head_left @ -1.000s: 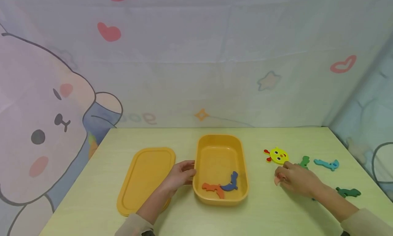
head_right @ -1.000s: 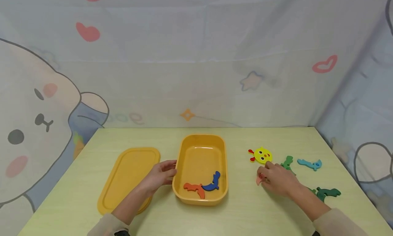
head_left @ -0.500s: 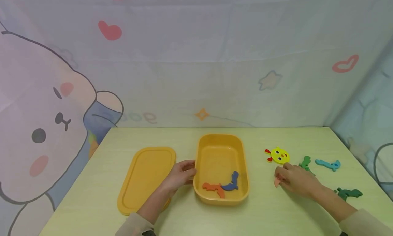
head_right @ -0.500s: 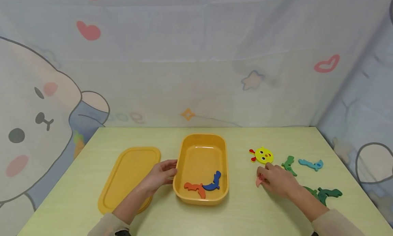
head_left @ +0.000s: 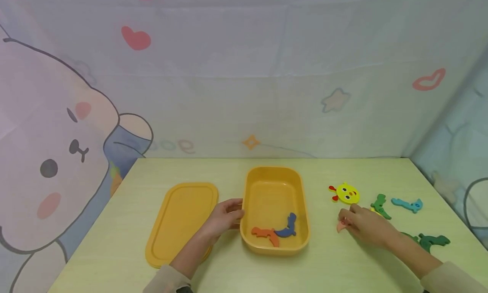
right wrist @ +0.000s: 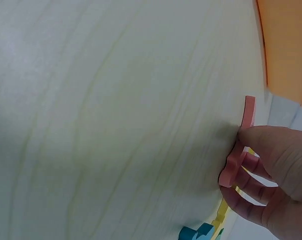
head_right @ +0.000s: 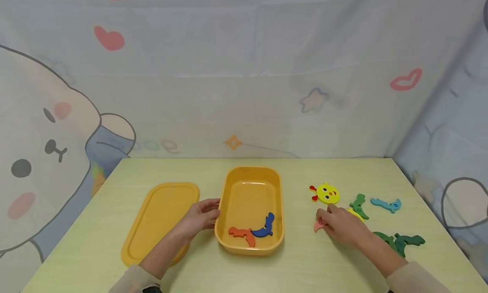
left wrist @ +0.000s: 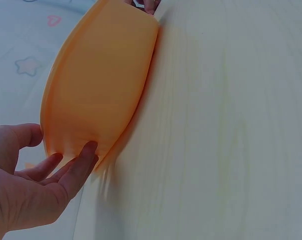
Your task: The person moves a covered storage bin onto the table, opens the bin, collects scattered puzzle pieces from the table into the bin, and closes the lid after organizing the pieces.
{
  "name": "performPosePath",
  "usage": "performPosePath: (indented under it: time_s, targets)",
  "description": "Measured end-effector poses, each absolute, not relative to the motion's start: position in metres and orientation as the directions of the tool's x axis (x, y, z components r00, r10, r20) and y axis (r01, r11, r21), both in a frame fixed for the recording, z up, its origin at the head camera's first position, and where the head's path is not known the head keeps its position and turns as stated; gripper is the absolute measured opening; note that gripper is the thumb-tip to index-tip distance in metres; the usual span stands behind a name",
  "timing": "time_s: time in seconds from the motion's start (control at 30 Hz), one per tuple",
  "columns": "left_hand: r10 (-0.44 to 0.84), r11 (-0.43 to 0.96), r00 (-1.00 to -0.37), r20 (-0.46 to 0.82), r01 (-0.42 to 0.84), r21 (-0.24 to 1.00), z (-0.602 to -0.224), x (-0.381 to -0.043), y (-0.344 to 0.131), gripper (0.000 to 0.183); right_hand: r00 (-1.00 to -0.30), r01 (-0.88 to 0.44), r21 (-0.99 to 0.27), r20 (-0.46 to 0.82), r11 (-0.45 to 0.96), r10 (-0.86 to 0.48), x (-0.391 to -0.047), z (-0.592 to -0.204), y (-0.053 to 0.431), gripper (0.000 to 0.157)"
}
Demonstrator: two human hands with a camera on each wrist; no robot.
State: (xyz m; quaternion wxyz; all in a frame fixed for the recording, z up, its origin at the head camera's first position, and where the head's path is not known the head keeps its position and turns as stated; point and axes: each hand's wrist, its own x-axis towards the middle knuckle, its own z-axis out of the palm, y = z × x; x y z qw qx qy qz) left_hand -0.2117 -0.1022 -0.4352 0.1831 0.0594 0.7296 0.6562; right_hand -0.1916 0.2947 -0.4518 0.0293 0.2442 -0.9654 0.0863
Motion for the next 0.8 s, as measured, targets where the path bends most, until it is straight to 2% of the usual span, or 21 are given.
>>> performPosePath:
  time_s: [0.6, 0.8]
  targets:
    - [0.326, 0.123, -0.928, -0.181, -0.148, 0.981, -0.4337, -0.2107, -0.1020, 0.046, -0.870, -0.493, -0.163, 0.078, 0.855, -0.487, -0.1946, -0.4486, 0.2917, 0.021]
    - [0.324, 0.121, -0.928, -0.184, -0.152, 0.981, -0.4341, -0.2106, -0.1018, 0.047, -0.840, -0.541, -0.147, 0.146, 0.828, -0.522, -0.1968, -0.4454, 0.2920, 0.020]
